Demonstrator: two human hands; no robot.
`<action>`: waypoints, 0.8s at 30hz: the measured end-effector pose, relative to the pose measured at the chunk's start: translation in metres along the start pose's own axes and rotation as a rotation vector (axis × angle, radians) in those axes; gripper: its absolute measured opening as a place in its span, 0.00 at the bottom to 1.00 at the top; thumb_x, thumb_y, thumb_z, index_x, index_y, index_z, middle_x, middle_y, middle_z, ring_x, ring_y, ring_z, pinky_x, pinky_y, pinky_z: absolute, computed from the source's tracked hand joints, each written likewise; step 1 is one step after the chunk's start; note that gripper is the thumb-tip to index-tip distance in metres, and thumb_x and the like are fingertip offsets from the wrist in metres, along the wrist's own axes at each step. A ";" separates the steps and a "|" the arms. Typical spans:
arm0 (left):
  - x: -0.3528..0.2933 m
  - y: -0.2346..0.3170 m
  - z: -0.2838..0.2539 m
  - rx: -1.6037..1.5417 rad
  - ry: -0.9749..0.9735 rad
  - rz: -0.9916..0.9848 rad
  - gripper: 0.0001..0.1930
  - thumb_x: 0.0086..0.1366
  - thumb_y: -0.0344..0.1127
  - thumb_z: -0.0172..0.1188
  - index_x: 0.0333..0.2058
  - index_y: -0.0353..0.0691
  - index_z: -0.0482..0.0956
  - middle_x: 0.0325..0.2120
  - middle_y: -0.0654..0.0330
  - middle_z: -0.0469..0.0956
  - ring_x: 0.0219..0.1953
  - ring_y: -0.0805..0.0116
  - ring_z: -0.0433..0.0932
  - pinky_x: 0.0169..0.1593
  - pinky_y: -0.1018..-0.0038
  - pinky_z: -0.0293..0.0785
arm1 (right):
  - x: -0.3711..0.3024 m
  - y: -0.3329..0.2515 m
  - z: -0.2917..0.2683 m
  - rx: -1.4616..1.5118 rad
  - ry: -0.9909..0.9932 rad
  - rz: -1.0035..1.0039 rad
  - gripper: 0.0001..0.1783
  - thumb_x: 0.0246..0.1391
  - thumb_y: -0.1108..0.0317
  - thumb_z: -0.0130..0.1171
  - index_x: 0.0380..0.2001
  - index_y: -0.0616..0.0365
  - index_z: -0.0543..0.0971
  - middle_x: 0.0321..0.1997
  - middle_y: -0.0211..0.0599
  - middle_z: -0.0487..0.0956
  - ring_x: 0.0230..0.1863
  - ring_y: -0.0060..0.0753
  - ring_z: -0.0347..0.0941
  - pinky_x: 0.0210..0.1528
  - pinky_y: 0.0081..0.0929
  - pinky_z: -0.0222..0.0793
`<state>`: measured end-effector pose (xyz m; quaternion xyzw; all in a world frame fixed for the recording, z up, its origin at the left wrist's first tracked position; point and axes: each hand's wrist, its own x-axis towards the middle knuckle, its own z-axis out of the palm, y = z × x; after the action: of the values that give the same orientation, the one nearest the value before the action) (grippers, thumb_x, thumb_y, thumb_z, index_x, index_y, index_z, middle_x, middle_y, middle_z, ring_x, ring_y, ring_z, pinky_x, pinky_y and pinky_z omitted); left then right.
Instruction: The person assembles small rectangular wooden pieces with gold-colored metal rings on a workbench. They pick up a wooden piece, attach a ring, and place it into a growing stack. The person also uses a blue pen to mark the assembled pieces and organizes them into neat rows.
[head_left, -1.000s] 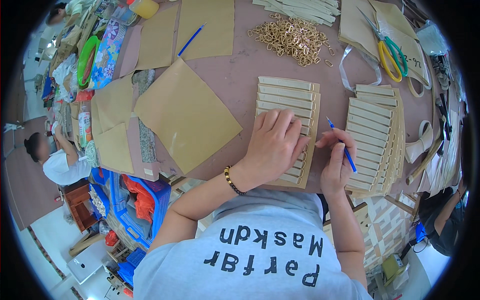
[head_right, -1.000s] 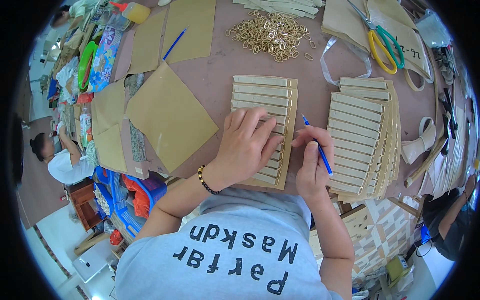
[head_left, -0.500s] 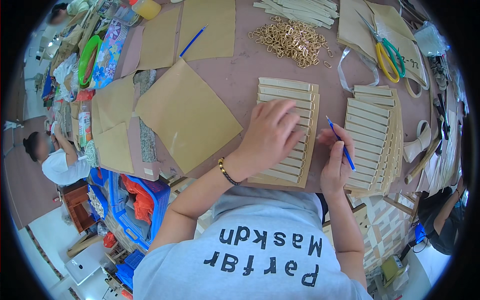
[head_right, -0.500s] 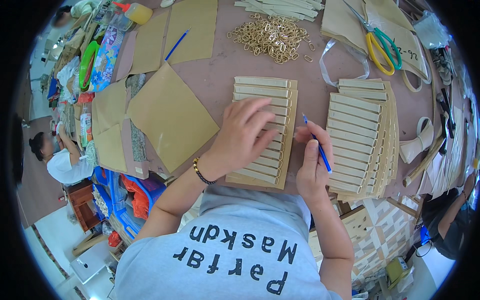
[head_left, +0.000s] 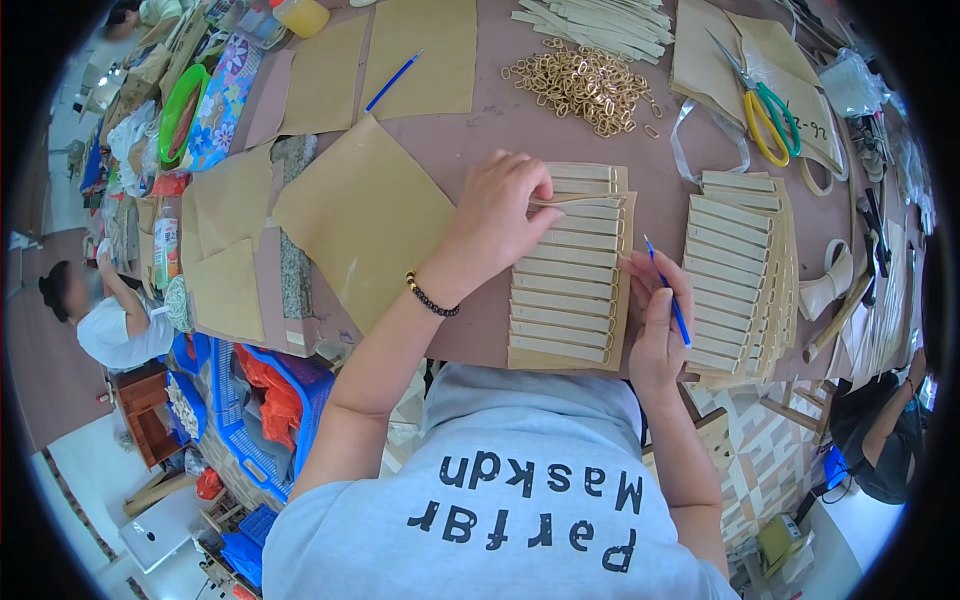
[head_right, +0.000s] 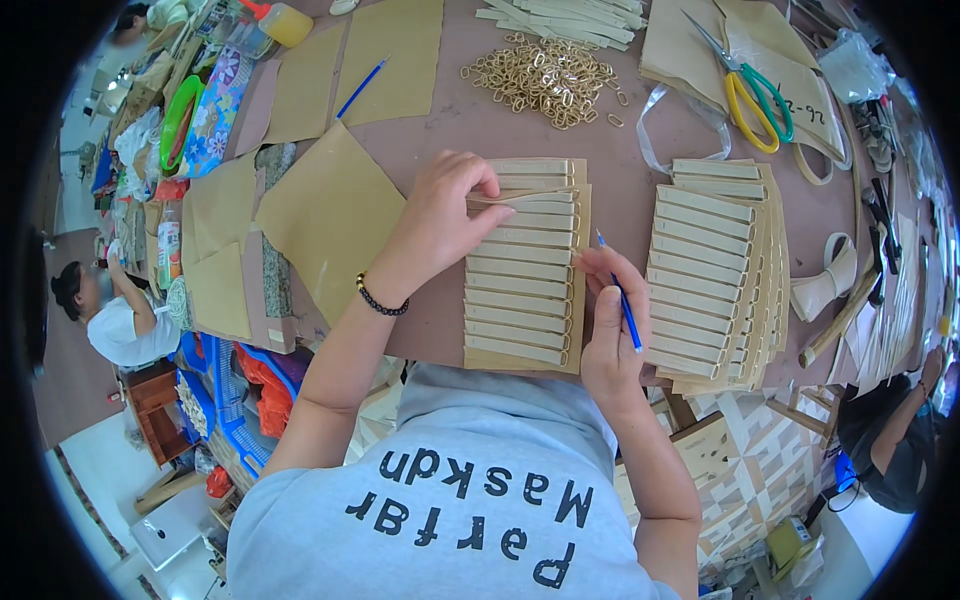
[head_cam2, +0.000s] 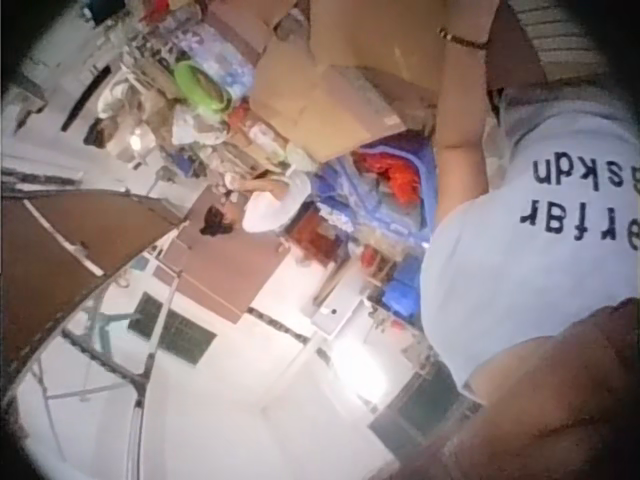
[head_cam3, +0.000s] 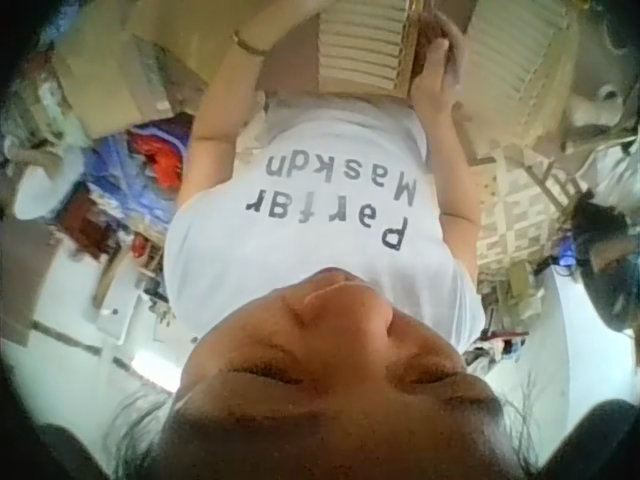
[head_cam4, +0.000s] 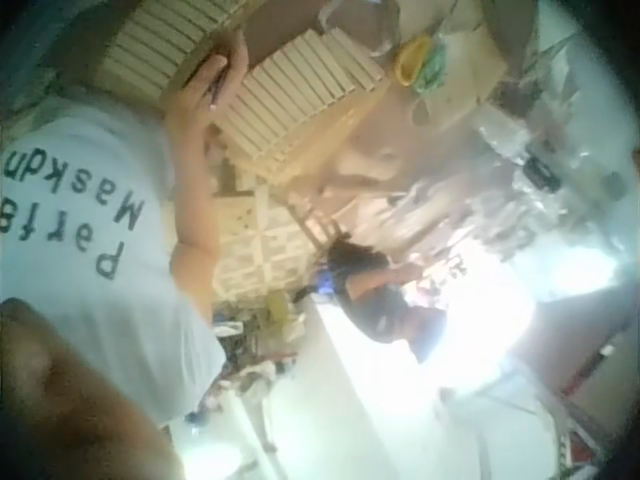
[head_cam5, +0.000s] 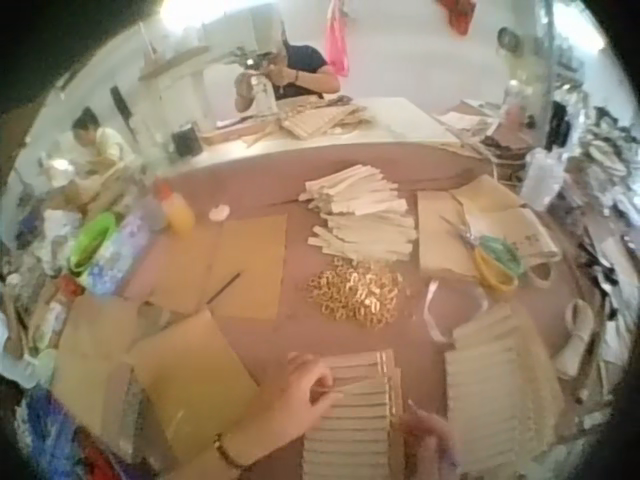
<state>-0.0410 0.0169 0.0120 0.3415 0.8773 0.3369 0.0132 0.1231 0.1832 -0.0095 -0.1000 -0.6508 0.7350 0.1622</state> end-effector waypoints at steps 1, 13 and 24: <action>-0.003 0.001 0.000 -0.050 -0.022 -0.032 0.13 0.51 0.32 0.69 0.31 0.38 0.72 0.31 0.61 0.73 0.36 0.61 0.72 0.43 0.66 0.69 | -0.001 0.001 -0.001 -0.001 -0.010 -0.023 0.20 0.70 0.64 0.37 0.59 0.65 0.63 0.55 0.47 0.71 0.58 0.38 0.69 0.63 0.37 0.63; -0.011 -0.006 -0.047 -0.011 0.251 -0.012 0.17 0.57 0.26 0.64 0.46 0.38 0.75 0.43 0.57 0.75 0.45 0.63 0.76 0.46 0.70 0.72 | 0.004 -0.011 0.011 -0.186 -0.142 -0.088 0.13 0.67 0.68 0.45 0.46 0.65 0.74 0.43 0.41 0.76 0.38 0.29 0.74 0.43 0.27 0.71; -0.129 0.030 -0.006 -0.041 0.046 0.052 0.15 0.52 0.29 0.67 0.39 0.39 0.79 0.49 0.55 0.73 0.55 0.53 0.71 0.56 0.56 0.66 | -0.011 -0.014 0.018 -0.470 -0.530 -0.113 0.05 0.57 0.71 0.59 0.35 0.59 0.75 0.29 0.44 0.77 0.27 0.43 0.74 0.29 0.32 0.70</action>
<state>0.0745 -0.0489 0.0080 0.3561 0.8612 0.3626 -0.0087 0.1286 0.1641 0.0063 0.0958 -0.8260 0.5555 0.0009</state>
